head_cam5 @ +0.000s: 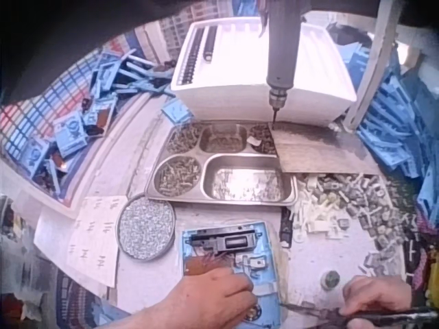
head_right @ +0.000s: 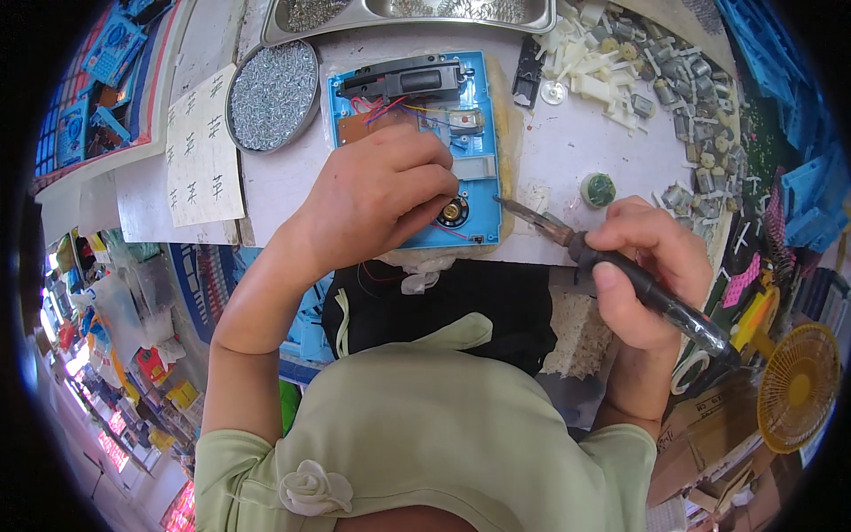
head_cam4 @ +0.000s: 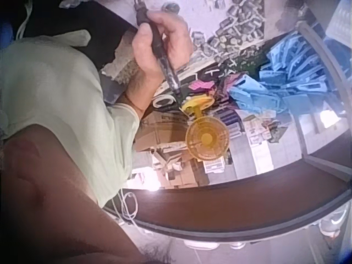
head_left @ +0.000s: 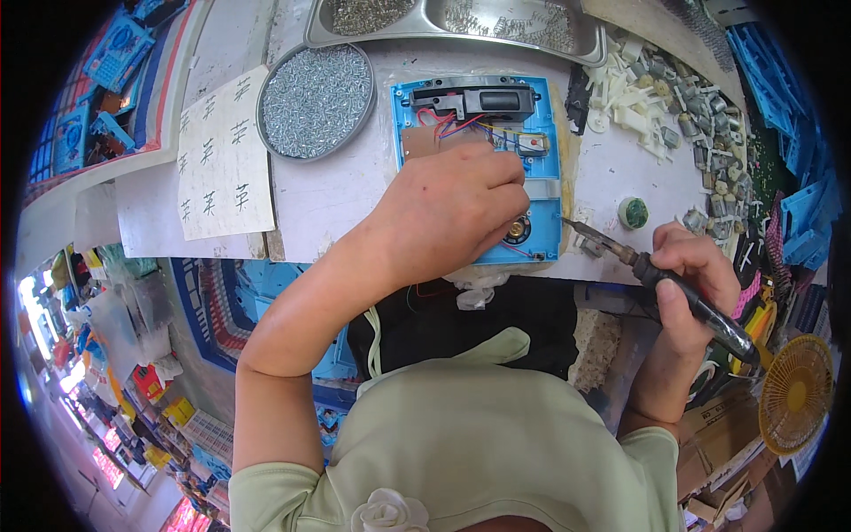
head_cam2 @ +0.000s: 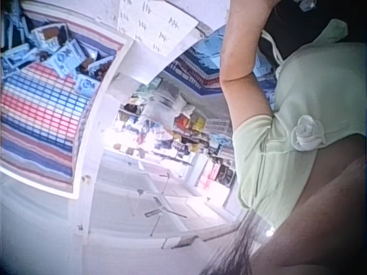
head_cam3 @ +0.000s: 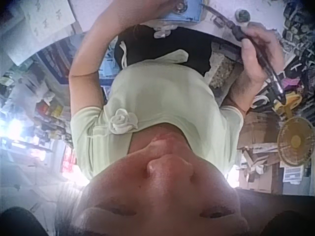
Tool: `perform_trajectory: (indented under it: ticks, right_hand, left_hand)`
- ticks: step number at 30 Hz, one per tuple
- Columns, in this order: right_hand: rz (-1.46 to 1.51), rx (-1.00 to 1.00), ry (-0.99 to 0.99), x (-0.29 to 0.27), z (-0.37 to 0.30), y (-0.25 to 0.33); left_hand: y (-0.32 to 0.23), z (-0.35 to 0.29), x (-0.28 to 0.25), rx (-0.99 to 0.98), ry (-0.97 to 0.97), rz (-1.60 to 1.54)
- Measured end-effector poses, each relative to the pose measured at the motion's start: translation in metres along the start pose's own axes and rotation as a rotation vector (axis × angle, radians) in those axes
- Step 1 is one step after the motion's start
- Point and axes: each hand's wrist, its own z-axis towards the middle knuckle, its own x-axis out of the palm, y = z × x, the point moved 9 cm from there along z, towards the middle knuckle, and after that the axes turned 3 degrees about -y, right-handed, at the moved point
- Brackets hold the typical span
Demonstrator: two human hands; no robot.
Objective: Assembling a small electronic device by soldering internal components and screwing the plastic casing together.
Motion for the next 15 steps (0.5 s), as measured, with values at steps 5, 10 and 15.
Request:
perform_trajectory:
  ticks: [5,10,15]
  right_hand:
    - [-0.023,-0.017,-0.052,-0.010,-0.008,0.001]
    - [-0.010,-0.033,-0.036,-0.009,-0.007,0.004]
    - [-0.007,-0.072,0.022,0.002,-0.002,0.002]
  left_hand:
    - [-0.001,-0.001,-0.001,0.001,-0.017,0.008]
    - [-0.003,0.001,-0.003,-0.008,-0.017,0.010]
    - [-0.002,0.000,-0.002,-0.013,-0.011,0.013]
